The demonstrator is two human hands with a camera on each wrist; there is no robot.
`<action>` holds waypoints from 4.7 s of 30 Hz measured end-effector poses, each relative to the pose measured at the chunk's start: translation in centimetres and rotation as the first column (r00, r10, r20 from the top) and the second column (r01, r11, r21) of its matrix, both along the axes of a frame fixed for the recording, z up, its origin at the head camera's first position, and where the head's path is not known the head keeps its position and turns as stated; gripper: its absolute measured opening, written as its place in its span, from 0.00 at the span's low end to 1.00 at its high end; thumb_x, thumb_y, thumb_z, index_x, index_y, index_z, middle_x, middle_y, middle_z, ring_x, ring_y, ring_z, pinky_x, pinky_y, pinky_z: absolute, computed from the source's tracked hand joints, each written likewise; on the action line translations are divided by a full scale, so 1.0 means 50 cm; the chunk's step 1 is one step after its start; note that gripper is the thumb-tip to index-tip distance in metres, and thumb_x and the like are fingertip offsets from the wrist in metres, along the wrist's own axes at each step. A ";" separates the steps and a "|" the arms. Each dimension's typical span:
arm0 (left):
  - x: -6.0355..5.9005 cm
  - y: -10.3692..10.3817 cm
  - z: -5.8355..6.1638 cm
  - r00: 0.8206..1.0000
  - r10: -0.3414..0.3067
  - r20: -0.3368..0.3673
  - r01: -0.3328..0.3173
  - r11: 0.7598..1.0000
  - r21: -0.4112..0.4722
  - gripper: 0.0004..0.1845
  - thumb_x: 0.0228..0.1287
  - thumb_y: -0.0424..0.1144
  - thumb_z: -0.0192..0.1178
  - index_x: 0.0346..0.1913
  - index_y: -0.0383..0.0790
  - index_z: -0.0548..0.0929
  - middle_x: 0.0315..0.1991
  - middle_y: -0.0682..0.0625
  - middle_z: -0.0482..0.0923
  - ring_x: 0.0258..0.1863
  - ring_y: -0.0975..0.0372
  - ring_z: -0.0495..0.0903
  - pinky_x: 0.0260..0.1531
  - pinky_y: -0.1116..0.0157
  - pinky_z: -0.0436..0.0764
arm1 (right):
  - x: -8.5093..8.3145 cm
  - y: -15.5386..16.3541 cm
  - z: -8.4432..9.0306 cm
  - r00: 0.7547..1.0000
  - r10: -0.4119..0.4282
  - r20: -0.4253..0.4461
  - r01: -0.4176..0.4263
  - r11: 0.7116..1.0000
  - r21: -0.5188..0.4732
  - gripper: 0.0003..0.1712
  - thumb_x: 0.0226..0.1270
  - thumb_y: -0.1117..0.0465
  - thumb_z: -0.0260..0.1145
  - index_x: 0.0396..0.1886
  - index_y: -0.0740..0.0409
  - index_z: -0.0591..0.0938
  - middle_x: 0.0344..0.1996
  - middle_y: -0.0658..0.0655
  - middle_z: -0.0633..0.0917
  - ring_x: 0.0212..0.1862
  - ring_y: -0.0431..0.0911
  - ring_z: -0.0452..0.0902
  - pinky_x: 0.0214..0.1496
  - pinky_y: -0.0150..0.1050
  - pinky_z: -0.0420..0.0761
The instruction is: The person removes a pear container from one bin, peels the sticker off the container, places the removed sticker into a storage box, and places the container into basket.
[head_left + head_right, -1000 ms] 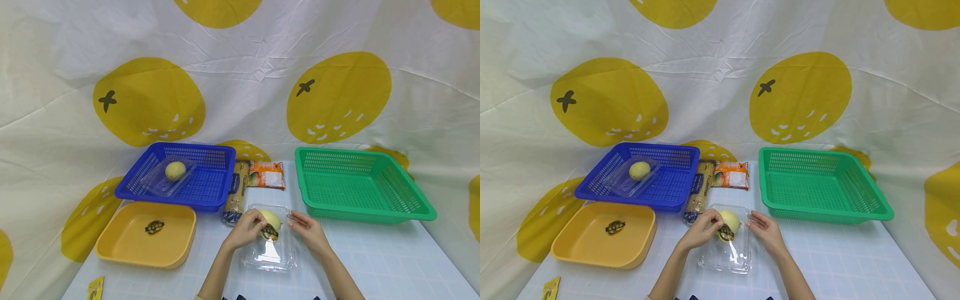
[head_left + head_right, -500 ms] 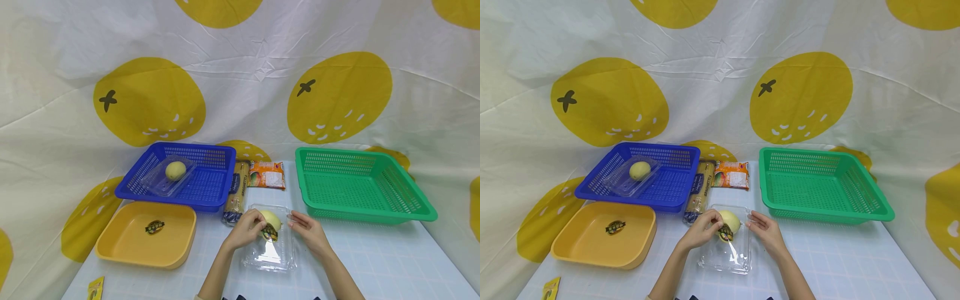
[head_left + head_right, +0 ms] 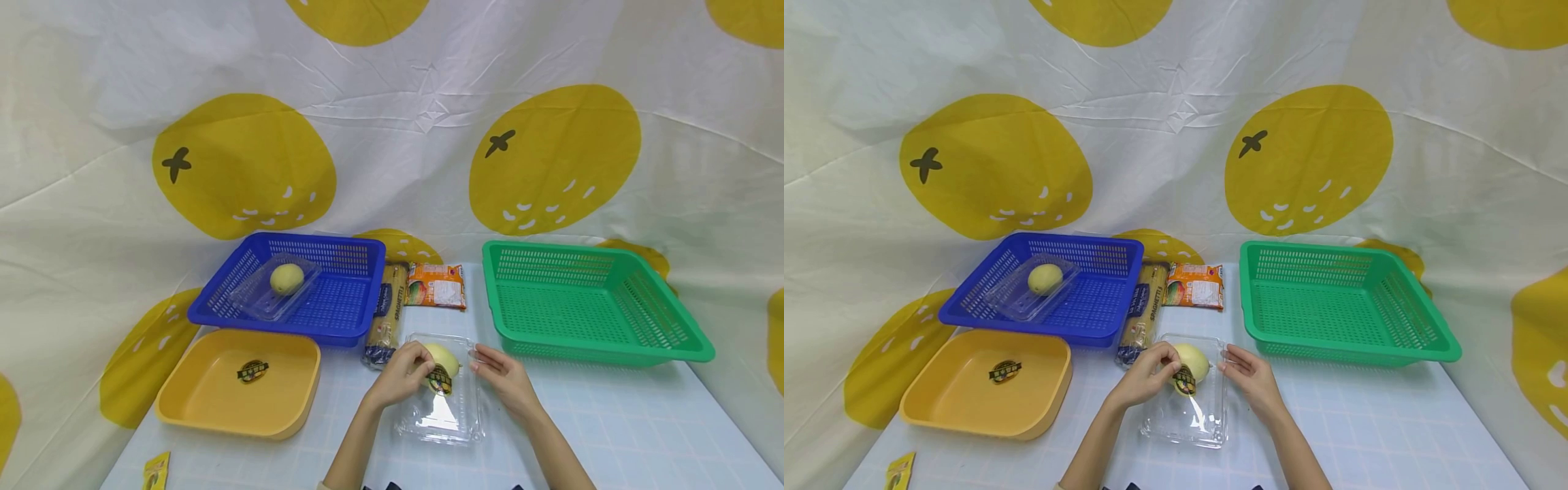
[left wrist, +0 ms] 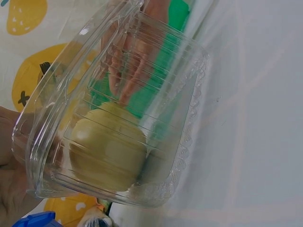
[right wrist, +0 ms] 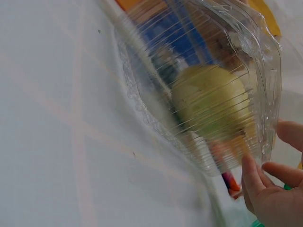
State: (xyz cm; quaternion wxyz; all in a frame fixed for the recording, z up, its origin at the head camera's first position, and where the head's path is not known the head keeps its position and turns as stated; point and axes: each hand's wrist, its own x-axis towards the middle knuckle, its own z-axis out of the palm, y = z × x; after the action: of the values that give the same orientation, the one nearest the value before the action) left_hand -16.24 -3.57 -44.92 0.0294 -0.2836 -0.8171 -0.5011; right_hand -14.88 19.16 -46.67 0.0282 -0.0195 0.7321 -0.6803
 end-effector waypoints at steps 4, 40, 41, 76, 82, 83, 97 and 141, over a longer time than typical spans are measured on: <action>-0.001 -0.001 0.000 1.000 0.000 0.011 0.000 1.000 0.000 0.03 0.61 0.28 0.56 0.30 0.35 0.77 0.29 0.52 0.72 0.33 0.64 0.69 0.37 0.68 0.71 | 0.000 0.000 -0.001 1.000 0.001 0.003 -0.001 1.000 0.006 0.31 0.61 0.69 0.64 0.62 0.76 0.66 0.57 0.73 0.73 0.47 0.30 0.76 0.51 0.25 0.75; -0.013 -0.017 0.003 0.983 -0.022 0.180 0.001 0.993 0.118 0.05 0.67 0.30 0.52 0.35 0.30 0.76 0.31 0.49 0.72 0.32 0.66 0.69 0.35 0.71 0.72 | -0.002 0.000 -0.005 1.000 0.008 0.030 -0.008 1.000 0.010 0.31 0.60 0.69 0.65 0.62 0.75 0.67 0.57 0.72 0.73 0.47 0.31 0.77 0.51 0.26 0.75; -0.013 -0.015 0.004 0.985 -0.024 0.171 0.007 0.995 0.100 0.05 0.67 0.30 0.52 0.35 0.31 0.76 0.32 0.49 0.72 0.33 0.66 0.69 0.36 0.71 0.73 | -0.002 0.000 -0.005 0.999 0.005 0.032 -0.006 1.000 0.010 0.31 0.60 0.69 0.64 0.62 0.75 0.67 0.58 0.72 0.73 0.47 0.31 0.77 0.51 0.25 0.75; 0.096 -0.458 0.103 0.695 0.713 0.090 -0.673 0.690 -0.267 0.12 0.64 0.34 0.57 0.41 0.24 0.75 0.34 0.37 0.78 0.30 0.61 0.74 0.26 0.74 0.73 | -0.002 0.003 -0.002 1.000 0.021 0.015 -0.021 1.000 -0.015 0.31 0.62 0.70 0.63 0.62 0.77 0.65 0.58 0.74 0.72 0.48 0.33 0.77 0.51 0.27 0.75; 0.089 -0.513 0.072 0.748 0.618 0.243 -0.502 0.766 -0.403 0.15 0.66 0.35 0.55 0.44 0.21 0.72 0.36 0.38 0.77 0.34 0.57 0.75 0.28 0.70 0.76 | -0.001 0.002 0.001 1.000 0.019 0.016 -0.019 1.000 -0.016 0.30 0.62 0.71 0.63 0.62 0.77 0.65 0.58 0.74 0.72 0.47 0.33 0.77 0.51 0.26 0.75; 0.087 -0.517 0.067 0.751 0.610 0.253 -0.486 0.770 -0.413 0.15 0.66 0.35 0.55 0.43 0.22 0.72 0.35 0.39 0.77 0.33 0.58 0.75 0.28 0.69 0.75 | -0.001 0.001 0.001 1.000 0.018 0.015 -0.018 1.000 -0.016 0.30 0.61 0.71 0.63 0.62 0.77 0.66 0.58 0.74 0.72 0.47 0.32 0.77 0.51 0.26 0.75; 0.071 -0.516 0.018 0.747 0.521 0.414 -0.347 0.836 -0.426 0.13 0.59 0.34 0.61 0.36 0.29 0.69 0.26 0.46 0.72 0.20 0.61 0.68 0.19 0.68 0.70 | -0.001 0.001 -0.002 1.000 0.017 -0.003 -0.017 1.000 0.003 0.30 0.62 0.69 0.64 0.61 0.78 0.66 0.57 0.75 0.73 0.47 0.33 0.77 0.50 0.26 0.75; 0.081 -0.332 0.065 0.819 0.557 0.141 -0.570 0.760 0.310 0.06 0.63 0.25 0.57 0.40 0.23 0.77 0.29 0.49 0.80 0.24 0.64 0.80 0.24 0.73 0.79 | -0.003 0.004 -0.011 1.000 -0.003 -0.005 0.003 1.000 0.011 0.29 0.61 0.70 0.64 0.61 0.76 0.68 0.56 0.72 0.74 0.47 0.32 0.77 0.50 0.27 0.76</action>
State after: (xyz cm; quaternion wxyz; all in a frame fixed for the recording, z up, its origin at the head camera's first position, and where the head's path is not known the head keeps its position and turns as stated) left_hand -12.17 -20.16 -41.65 0.2105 -0.0055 -0.7661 -0.6073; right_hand -15.04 19.35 -47.20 0.0256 -0.0201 0.7359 -0.6763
